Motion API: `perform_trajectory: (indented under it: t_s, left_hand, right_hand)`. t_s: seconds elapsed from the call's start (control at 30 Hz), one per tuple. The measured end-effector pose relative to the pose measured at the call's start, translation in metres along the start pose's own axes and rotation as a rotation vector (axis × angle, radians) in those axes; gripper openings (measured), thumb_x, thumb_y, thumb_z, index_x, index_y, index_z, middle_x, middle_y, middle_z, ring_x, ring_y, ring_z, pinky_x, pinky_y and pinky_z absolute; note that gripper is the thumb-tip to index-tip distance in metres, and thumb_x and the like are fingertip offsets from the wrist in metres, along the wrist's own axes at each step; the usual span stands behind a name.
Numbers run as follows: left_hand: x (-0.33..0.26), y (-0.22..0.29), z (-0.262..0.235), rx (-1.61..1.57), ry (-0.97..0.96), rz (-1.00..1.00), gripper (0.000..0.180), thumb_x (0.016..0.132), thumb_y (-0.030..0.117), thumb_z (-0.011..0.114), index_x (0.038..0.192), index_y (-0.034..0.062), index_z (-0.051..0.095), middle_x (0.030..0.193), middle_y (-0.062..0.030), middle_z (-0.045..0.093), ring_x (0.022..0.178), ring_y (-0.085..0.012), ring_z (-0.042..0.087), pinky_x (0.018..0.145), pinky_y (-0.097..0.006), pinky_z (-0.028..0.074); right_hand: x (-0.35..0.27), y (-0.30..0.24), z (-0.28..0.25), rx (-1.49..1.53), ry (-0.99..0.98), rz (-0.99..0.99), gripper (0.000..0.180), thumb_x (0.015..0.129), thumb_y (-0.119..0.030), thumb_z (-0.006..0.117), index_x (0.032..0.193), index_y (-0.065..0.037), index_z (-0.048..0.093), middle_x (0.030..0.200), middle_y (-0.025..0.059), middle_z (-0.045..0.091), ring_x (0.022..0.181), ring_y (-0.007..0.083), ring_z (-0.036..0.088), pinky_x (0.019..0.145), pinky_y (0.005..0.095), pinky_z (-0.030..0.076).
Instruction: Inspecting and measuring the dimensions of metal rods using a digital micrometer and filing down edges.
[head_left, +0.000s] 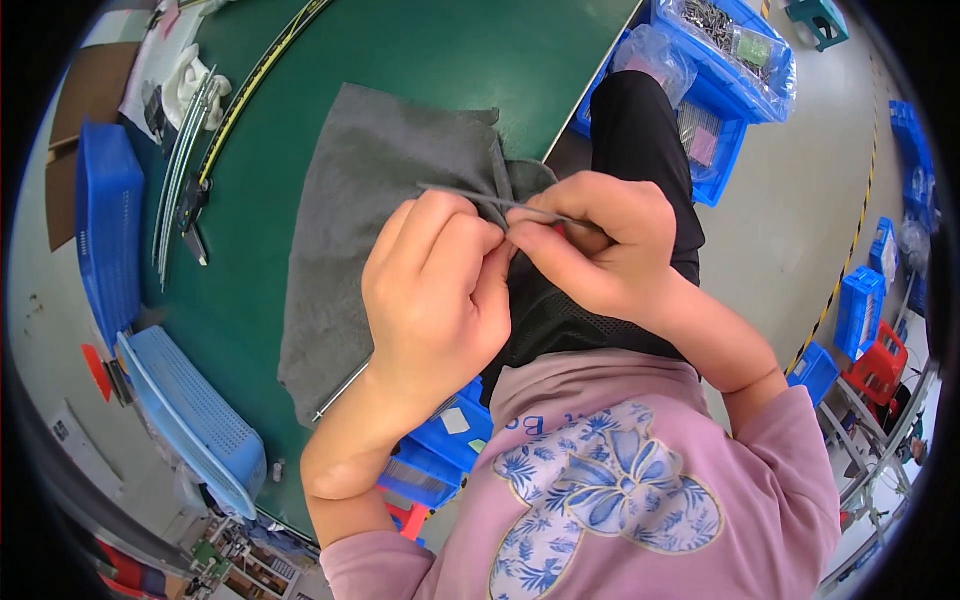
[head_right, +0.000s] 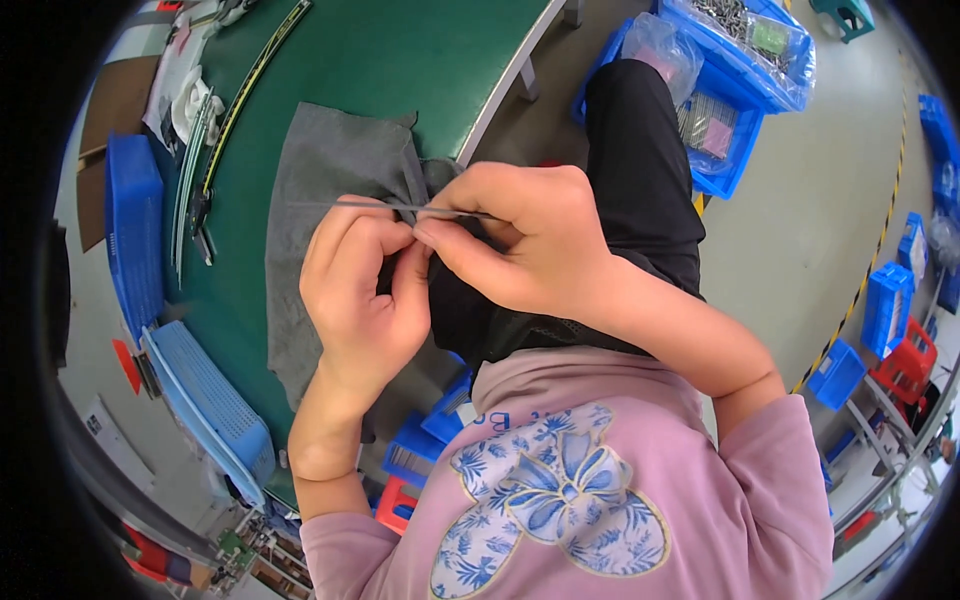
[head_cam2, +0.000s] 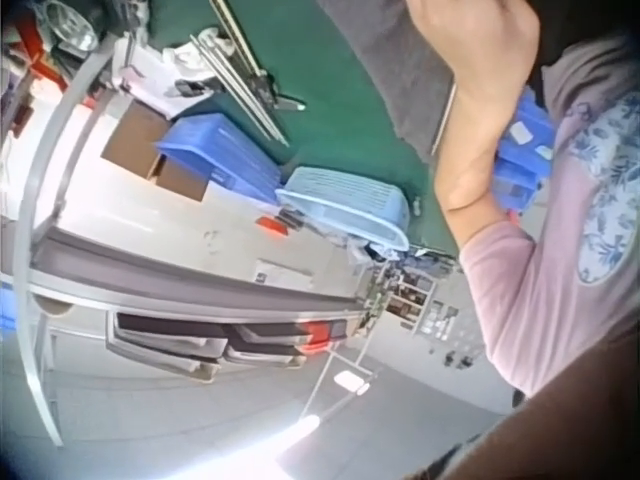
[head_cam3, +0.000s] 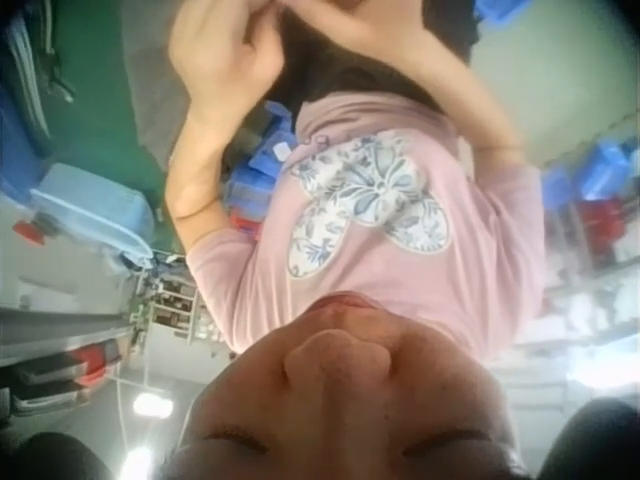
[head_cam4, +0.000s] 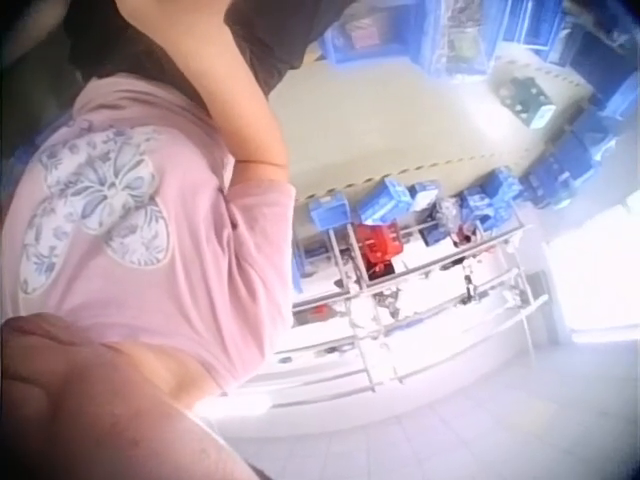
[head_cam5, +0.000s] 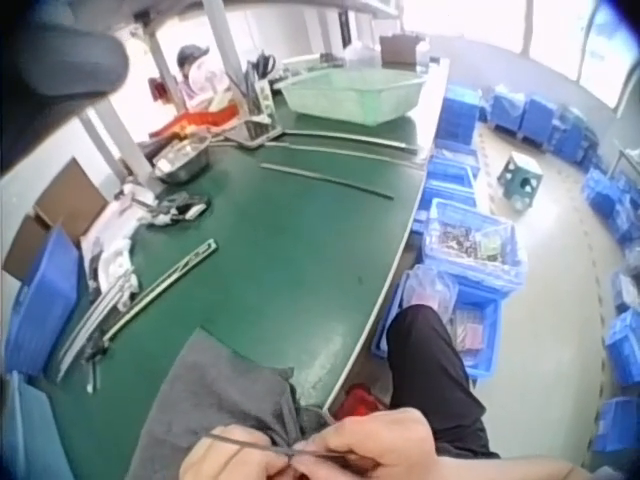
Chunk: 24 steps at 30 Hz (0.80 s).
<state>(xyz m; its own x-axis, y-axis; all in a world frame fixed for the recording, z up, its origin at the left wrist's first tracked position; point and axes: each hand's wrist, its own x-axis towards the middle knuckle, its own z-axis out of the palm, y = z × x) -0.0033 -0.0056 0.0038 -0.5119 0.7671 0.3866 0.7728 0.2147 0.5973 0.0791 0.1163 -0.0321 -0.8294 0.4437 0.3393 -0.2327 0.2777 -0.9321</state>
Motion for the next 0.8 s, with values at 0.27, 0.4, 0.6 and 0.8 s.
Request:
perform_trajectory:
  t_s: [0.27, 0.4, 0.6, 0.8]
  left_hand:
    - [-0.002, -0.004, 0.001, 0.004, 0.031, 0.043, 0.018, 0.055, -0.007, 0.064, 0.065, 0.001, 0.051, 0.066, -0.0084, 0.047, 0.057, -0.0241, 0.047, 0.048, -0.031, 0.038]
    - [-0.001, -0.003, 0.002, 0.003, 0.031, 0.048, 0.018, 0.055, -0.007, 0.064, 0.066, 0.0008, 0.052, 0.066, -0.0083, 0.048, 0.057, -0.0236, 0.048, 0.049, -0.031, 0.038]
    - [-0.002, 0.002, 0.0, -0.002, 0.008, -0.054, 0.019, 0.056, -0.005, 0.065, 0.068, 0.0019, 0.052, 0.066, -0.0078, 0.048, 0.054, -0.0224, 0.047, 0.047, -0.03, 0.037]
    - [0.0, 0.001, 0.0, 0.005, -0.021, -0.068, 0.019, 0.057, -0.005, 0.064, 0.069, 0.0031, 0.052, 0.065, -0.0069, 0.047, 0.053, -0.0206, 0.047, 0.046, -0.029, 0.037]
  right_hand:
    - [0.019, -0.008, -0.004, -0.348, 0.06, 0.026, 0.01, 0.063, -0.006, 0.066, 0.064, -0.004, 0.056, 0.042, 0.0039, 0.041, 0.034, 0.0135, 0.041, 0.035, 0.0237, 0.031]
    - [0.018, 0.003, -0.01, -0.301, 0.172, -0.002, 0.012, 0.065, -0.003, 0.066, 0.067, -0.001, 0.055, 0.041, 0.0011, 0.038, 0.034, 0.0064, 0.04, 0.035, 0.0207, 0.03]
    - [0.014, 0.001, -0.011, 0.072, 0.23, 0.237, 0.015, 0.069, -0.003, 0.067, 0.072, 0.001, 0.053, 0.043, -0.0067, 0.031, 0.036, 0.0007, 0.036, 0.035, 0.0177, 0.027]
    - [-0.005, 0.002, -0.012, 0.307, 0.142, 0.345, 0.011, 0.069, -0.006, 0.064, 0.074, -0.001, 0.056, 0.046, -0.009, 0.03, 0.043, -0.0006, 0.025, 0.04, 0.018, 0.018]
